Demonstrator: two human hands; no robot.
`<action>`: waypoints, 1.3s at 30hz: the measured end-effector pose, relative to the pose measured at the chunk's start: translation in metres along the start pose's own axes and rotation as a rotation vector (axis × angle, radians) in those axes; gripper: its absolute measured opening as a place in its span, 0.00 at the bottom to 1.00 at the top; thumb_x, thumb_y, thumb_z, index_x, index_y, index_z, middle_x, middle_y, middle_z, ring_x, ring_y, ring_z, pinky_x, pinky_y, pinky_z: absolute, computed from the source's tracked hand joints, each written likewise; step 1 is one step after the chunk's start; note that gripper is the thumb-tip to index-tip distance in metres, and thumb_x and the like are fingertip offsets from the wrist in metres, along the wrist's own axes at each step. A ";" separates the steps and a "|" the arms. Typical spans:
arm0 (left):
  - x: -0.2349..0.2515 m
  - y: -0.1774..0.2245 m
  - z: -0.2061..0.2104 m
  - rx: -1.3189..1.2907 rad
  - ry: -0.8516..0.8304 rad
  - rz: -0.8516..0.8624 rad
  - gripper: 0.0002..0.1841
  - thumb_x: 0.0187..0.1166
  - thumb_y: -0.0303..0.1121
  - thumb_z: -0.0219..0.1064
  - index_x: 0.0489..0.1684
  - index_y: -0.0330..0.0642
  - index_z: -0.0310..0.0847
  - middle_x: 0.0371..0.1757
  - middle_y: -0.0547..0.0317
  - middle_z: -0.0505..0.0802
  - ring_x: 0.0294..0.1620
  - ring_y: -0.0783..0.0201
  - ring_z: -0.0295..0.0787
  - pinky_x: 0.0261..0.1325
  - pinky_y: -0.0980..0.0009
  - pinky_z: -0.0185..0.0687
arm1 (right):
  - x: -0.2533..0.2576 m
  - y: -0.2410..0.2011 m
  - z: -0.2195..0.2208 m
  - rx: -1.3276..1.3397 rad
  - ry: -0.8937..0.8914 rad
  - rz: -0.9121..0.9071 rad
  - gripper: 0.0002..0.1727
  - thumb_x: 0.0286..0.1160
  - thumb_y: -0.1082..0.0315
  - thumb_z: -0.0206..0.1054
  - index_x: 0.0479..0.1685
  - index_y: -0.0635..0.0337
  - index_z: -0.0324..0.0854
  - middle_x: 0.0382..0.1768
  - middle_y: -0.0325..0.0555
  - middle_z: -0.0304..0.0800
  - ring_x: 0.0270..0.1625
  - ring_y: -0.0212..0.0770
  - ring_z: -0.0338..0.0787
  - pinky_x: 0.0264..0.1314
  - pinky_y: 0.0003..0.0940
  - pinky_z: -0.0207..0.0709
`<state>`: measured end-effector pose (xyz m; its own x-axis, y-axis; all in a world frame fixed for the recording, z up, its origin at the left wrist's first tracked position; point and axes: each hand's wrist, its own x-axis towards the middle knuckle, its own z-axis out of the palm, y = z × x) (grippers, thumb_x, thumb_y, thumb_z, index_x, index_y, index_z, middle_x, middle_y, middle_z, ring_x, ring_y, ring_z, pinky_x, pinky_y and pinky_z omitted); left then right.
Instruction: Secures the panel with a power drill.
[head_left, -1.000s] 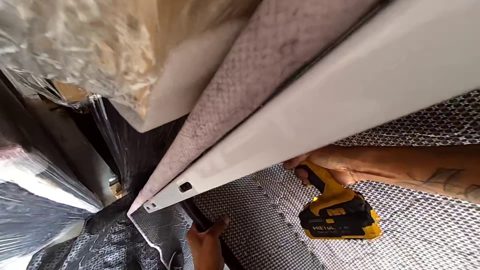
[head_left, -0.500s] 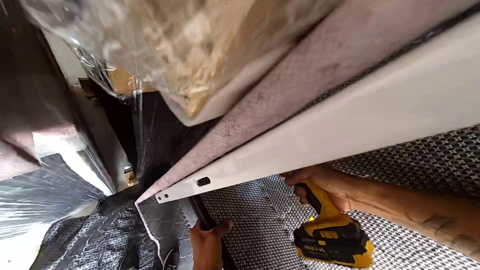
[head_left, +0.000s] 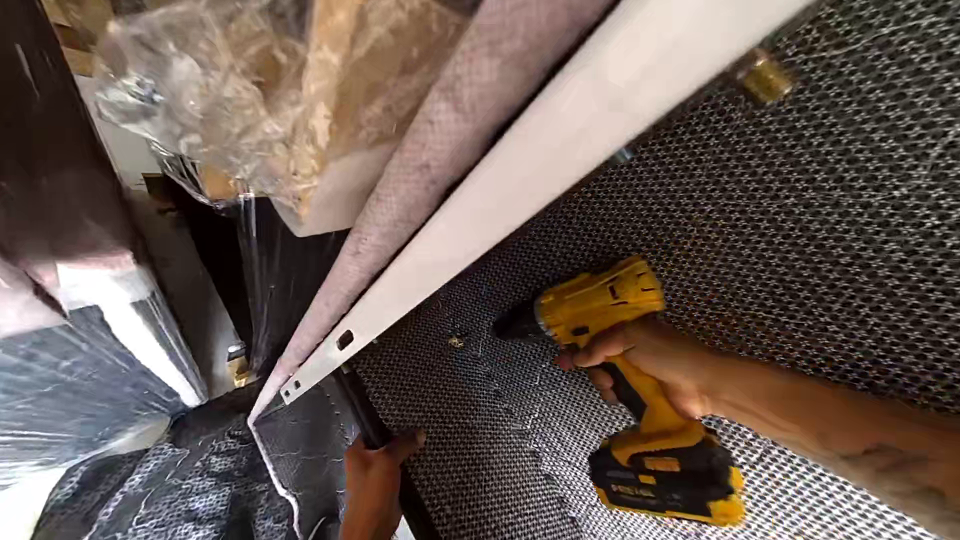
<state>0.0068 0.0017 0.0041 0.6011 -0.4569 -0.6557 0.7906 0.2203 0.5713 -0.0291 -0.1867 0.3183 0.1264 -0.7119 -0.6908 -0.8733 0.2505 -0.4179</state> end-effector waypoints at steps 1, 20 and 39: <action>0.001 0.000 -0.001 0.003 -0.002 0.008 0.25 0.44 0.21 0.84 0.43 0.28 0.81 0.29 0.45 0.93 0.27 0.54 0.94 0.29 0.57 0.93 | 0.011 0.004 0.007 -0.015 -0.004 -0.010 0.08 0.74 0.69 0.69 0.46 0.61 0.89 0.20 0.47 0.84 0.17 0.37 0.82 0.21 0.28 0.81; -0.030 0.052 0.030 0.742 -0.031 1.067 0.38 0.69 0.50 0.77 0.75 0.32 0.73 0.73 0.32 0.82 0.80 0.43 0.75 0.82 0.50 0.71 | 0.059 0.002 0.048 -0.003 -0.082 0.011 0.06 0.70 0.72 0.72 0.43 0.60 0.85 0.21 0.46 0.85 0.16 0.37 0.83 0.20 0.30 0.82; 0.073 0.053 0.153 1.334 -0.361 0.721 0.32 0.69 0.50 0.73 0.72 0.43 0.83 0.68 0.47 0.90 0.73 0.49 0.84 0.76 0.51 0.76 | 0.061 0.000 0.043 0.031 -0.101 0.038 0.07 0.69 0.73 0.73 0.41 0.57 0.80 0.20 0.44 0.83 0.15 0.37 0.82 0.19 0.32 0.82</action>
<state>0.0748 -0.1514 0.0620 0.5806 -0.8138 -0.0230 -0.4315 -0.3316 0.8390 -0.0013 -0.2013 0.2505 0.1416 -0.6319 -0.7620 -0.8634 0.2977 -0.4073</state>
